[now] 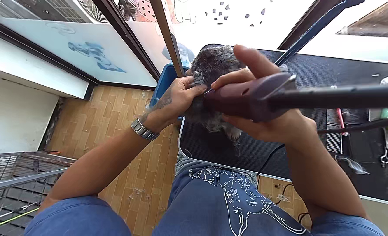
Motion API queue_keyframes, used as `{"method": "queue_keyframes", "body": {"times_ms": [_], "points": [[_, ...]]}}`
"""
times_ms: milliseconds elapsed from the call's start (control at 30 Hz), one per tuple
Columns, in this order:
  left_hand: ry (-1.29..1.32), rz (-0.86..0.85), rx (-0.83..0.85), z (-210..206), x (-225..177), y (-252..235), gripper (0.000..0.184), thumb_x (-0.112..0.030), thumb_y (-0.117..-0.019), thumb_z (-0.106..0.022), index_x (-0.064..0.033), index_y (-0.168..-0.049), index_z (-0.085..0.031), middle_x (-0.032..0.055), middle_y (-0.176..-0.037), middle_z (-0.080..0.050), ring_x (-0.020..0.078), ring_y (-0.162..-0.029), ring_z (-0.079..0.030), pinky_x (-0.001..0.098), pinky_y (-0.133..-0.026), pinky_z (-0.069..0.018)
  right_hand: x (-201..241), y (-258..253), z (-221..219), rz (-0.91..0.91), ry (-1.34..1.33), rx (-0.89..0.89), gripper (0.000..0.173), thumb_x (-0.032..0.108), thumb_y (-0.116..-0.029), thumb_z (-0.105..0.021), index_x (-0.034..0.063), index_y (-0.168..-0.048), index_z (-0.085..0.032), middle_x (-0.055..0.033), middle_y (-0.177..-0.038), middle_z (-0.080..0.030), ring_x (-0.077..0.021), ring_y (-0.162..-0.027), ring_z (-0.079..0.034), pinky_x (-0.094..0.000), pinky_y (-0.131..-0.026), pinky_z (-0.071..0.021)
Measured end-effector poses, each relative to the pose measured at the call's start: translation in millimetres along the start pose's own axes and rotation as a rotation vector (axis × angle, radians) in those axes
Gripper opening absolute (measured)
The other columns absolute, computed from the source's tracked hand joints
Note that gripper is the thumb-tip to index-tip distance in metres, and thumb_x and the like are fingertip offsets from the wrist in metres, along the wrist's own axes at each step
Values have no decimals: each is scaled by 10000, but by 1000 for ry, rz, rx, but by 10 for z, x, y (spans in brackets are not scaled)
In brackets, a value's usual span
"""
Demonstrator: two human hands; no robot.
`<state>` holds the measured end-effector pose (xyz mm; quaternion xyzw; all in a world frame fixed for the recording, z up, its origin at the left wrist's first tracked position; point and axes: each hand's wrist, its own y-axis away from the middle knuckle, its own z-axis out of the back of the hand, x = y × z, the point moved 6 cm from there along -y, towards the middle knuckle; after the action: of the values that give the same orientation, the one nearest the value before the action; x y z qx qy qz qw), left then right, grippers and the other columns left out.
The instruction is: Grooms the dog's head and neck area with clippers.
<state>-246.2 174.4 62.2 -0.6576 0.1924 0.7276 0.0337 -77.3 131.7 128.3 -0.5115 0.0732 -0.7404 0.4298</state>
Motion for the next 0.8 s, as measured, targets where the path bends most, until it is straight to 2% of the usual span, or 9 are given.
{"method": "queue_keyframes", "body": {"times_ms": [133, 200, 300, 400, 533, 600, 700, 733, 800], "points": [[-52, -25, 50, -22, 68, -93, 199, 0, -905, -716, -37, -1094, -666, 1, -923, -728, 27, -840, -693, 196, -778, -589, 45, 99, -49, -60, 56, -7, 783, 198, -885, -732, 39, -1550, -351, -35, -1220, -695, -89, -1084, -674, -299, -894, -603], [-77, -76, 54, -13, 77, -110, 249, 29, -855, -720, -39, -1091, -674, 0, -931, -731, 29, -848, -695, 202, -778, -591, 75, 88, 74, -32, 10, -49, 821, 135, -883, -718, -27, -1552, -272, -56, -1228, -671, -91, -1124, -650, -297, -976, -573], [-195, -140, 58, 31, 54, -121, 167, -26, -888, -742, -19, -1050, -703, 28, -922, -751, 57, -836, -718, 241, -781, -612, -5, 66, 301, 38, -39, -200, 874, 80, -887, -731, -121, -1522, -166, -175, -1253, -656, -237, -1196, -648, -438, -1062, -539], [-323, -198, 55, 64, 7, -92, 59, -106, -955, -693, -51, -960, -715, -5, -836, -724, 20, -767, -690, 210, -725, -585, -49, 39, 342, 44, 69, -236, 811, 99, -873, -739, -177, -1459, -251, -211, -1236, -662, -271, -1180, -657, -445, -1031, -556], [-358, -206, 25, 88, 3, -78, 124, -147, -1002, -637, -63, -931, -695, -22, -783, -687, 3, -713, -658, 189, -673, -555, -18, 3, 248, 48, 92, -185, 868, 127, -877, -735, -169, -1503, -211, -212, -1242, -669, -263, -1198, -653, -430, -1046, -545], [-363, -211, 17, 86, 5, -81, 108, -169, -959, -702, -63, -982, -692, -14, -840, -704, 9, -766, -674, 197, -715, -569, -26, 10, 256, 41, 39, -205, 878, 110, -876, -741, -164, -1502, -191, -218, -1246, -660, -277, -1202, -646, -451, -1059, -536], [-491, -262, 4, 58, 30, -98, 411, -241, -805, -842, -54, -1133, -679, 13, -1033, -723, 25, -958, -683, 226, -893, -562, -45, 56, 307, 13, 26, -239, 759, 103, -873, -741, -169, -1425, -296, -204, -1226, -667, -273, -1179, -659, -453, -1035, -557], [-539, -281, -18, 54, 40, -108, 414, -248, -789, -842, -52, -1120, -687, 23, -1031, -720, 37, -964, -677, 247, -901, -549, -44, 71, 316, 9, 35, -240, 739, 109, -875, -737, -173, -1409, -312, -202, -1225, -669, -266, -1181, -659, -447, -1040, -554], [-566, -299, -53, 69, 32, -130, 235, -229, -830, -814, -74, -973, -712, 3, -902, -713, 28, -847, -673, 246, -799, -547, -48, 108, 319, 19, 39, -256, 703, 109, -872, -743, -174, -1383, -351, -211, -1220, -669, -274, -1178, -660, -452, -1037, -555]]}}
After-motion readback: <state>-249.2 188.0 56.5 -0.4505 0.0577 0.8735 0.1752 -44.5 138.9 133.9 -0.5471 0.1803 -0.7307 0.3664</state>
